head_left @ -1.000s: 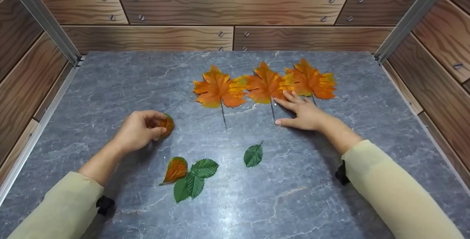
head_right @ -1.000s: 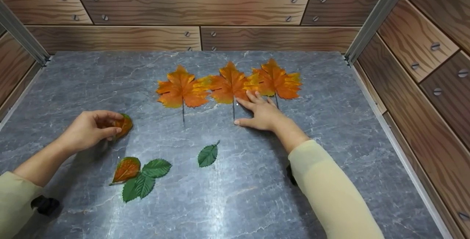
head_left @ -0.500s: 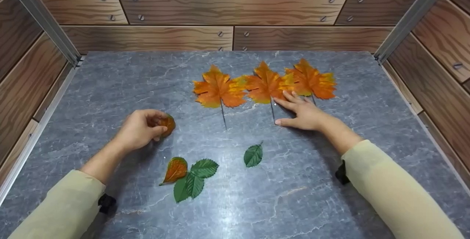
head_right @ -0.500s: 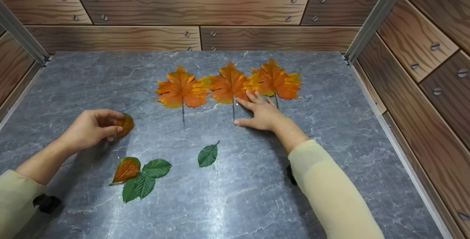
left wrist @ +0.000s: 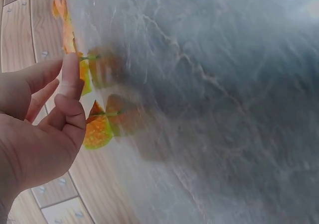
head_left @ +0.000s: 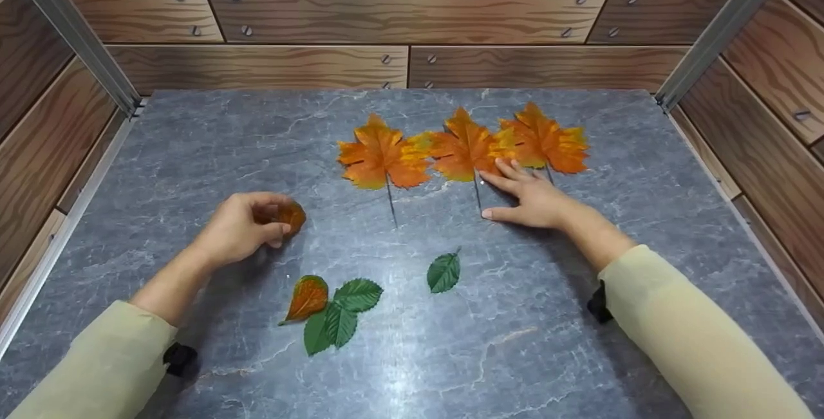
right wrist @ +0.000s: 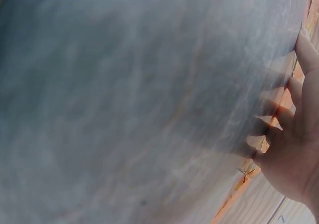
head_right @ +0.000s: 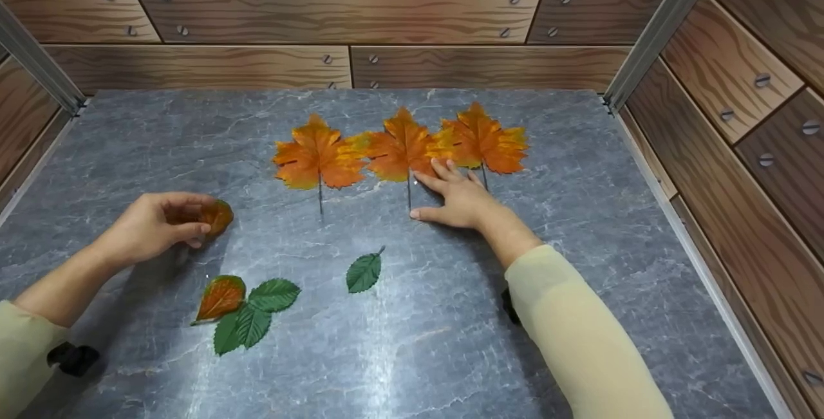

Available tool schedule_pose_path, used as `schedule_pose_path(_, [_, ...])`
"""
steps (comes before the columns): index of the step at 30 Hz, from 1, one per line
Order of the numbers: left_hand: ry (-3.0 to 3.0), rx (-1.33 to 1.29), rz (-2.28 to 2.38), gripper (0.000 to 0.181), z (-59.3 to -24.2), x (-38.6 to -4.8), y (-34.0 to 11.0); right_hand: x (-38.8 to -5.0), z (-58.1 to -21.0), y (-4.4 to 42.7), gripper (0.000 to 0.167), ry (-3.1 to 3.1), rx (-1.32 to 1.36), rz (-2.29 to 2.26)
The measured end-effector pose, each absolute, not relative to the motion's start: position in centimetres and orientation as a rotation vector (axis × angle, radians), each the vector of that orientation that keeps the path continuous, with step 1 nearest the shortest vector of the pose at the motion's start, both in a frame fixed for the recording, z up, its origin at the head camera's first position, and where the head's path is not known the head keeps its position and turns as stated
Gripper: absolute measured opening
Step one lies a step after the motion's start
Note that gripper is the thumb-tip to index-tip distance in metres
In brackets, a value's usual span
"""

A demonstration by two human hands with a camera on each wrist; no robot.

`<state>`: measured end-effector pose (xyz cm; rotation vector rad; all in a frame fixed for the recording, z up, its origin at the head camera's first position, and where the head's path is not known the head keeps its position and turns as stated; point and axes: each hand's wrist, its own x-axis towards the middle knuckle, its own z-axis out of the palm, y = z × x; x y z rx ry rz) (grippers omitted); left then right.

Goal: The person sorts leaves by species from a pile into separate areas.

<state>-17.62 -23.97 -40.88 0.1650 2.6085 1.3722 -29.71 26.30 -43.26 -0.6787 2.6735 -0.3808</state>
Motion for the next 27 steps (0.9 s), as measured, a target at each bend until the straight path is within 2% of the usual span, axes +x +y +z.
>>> schedule_pose_path(4, [2.585,0.188,1.39,0.047,-40.3,-16.8,-24.6,-29.7,-43.3,26.3,0.092,2.675,-0.675,-0.379])
schedule_pose_path(12, [2.593,0.299,1.332,0.029,-38.9,-14.5,-25.0,-29.7,-43.3,26.3,0.092,2.675,-0.672,-0.383])
schedule_pose_path(19, [2.293,0.516,1.342,0.033,-39.2,-13.1,-24.8,-29.7,-43.2,26.3,0.091,2.67,-0.669,-0.384])
schedule_pose_path(27, [2.089,0.555,1.346,0.034,-40.6,-12.6,-24.5,-29.5,-43.3,26.3,0.092,2.682,-0.693,-0.398])
